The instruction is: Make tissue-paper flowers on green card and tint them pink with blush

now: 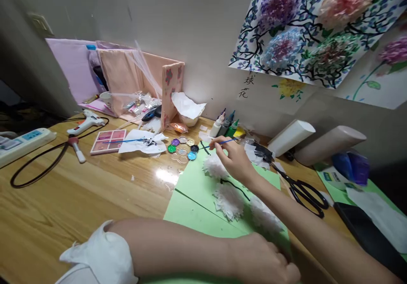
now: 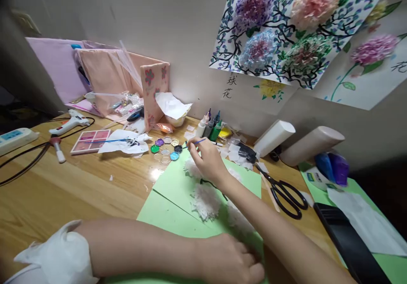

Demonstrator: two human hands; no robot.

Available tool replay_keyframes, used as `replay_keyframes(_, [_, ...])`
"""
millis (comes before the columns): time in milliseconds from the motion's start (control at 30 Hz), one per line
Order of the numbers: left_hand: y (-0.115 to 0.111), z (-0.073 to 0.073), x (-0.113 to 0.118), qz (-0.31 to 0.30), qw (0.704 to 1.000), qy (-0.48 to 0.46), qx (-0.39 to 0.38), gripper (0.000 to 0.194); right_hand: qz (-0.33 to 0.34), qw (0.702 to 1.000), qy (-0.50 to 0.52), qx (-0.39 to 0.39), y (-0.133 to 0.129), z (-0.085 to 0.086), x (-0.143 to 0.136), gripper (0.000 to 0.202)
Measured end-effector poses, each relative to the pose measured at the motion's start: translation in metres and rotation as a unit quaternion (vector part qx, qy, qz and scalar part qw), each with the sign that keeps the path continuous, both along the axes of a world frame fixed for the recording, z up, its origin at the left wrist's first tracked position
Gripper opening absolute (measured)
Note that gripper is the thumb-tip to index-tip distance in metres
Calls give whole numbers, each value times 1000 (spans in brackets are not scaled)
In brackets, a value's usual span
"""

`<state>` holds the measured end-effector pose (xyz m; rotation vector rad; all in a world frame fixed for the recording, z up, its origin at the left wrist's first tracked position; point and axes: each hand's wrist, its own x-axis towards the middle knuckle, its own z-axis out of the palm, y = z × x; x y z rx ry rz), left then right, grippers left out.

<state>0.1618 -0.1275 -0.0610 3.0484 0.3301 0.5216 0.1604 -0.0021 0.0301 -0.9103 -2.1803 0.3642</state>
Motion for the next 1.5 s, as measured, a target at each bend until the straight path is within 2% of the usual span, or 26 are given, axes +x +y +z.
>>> replay_keyframes(100, [0,-3,-1,-10,999,-36,-30,15,-14,999,-21,-26,22,-15,-18,21])
replay_keyframes(200, [0,-3,-2,-7,998,-59,-24,15,-32,997,-31,-58,32,-23,-24,25])
replay_keyframes(367, [1,-4,-2,-27,998,-56,-22,16,-31,998,-27,-53,33,-26,-25,25])
replay_keyframes(500, [1,-6,-1,-20,998,-61,-18,15,-17,999,6,-41,26,-19,-20,24])
replay_keyframes(600, [1,-5,-3,-20,998,-49,-18,14,-22,996,64,-53,12,-8,2,23])
replay_keyframes(700, [1,-2,-8,-21,999,-35,-10,14,-62,985,141,-83,-11,-7,51,20])
replay_keyframes(767, [2,1,-11,-17,999,-34,-10,17,-126,967,203,-93,-33,-17,94,18])
replay_keyframes(867, [4,5,-14,-14,999,-36,-30,24,-247,926,275,-74,-70,-47,153,16])
replay_keyframes(967, [6,9,-14,-16,997,-17,-78,30,-305,913,263,-66,-98,-75,187,18])
replay_keyframes(1067, [7,12,-13,-16,991,5,-132,32,-309,906,281,-76,-106,-87,196,17])
replay_keyframes(1167, [9,15,-13,-13,986,18,-166,33,-296,901,302,-101,-103,-87,197,17])
replay_keyframes(1300, [10,17,-12,-12,984,27,-175,35,-289,892,318,-143,-99,-86,199,15])
replay_keyframes(1500, [11,18,-11,-13,986,20,-163,35,-286,888,321,-166,-99,-90,205,14])
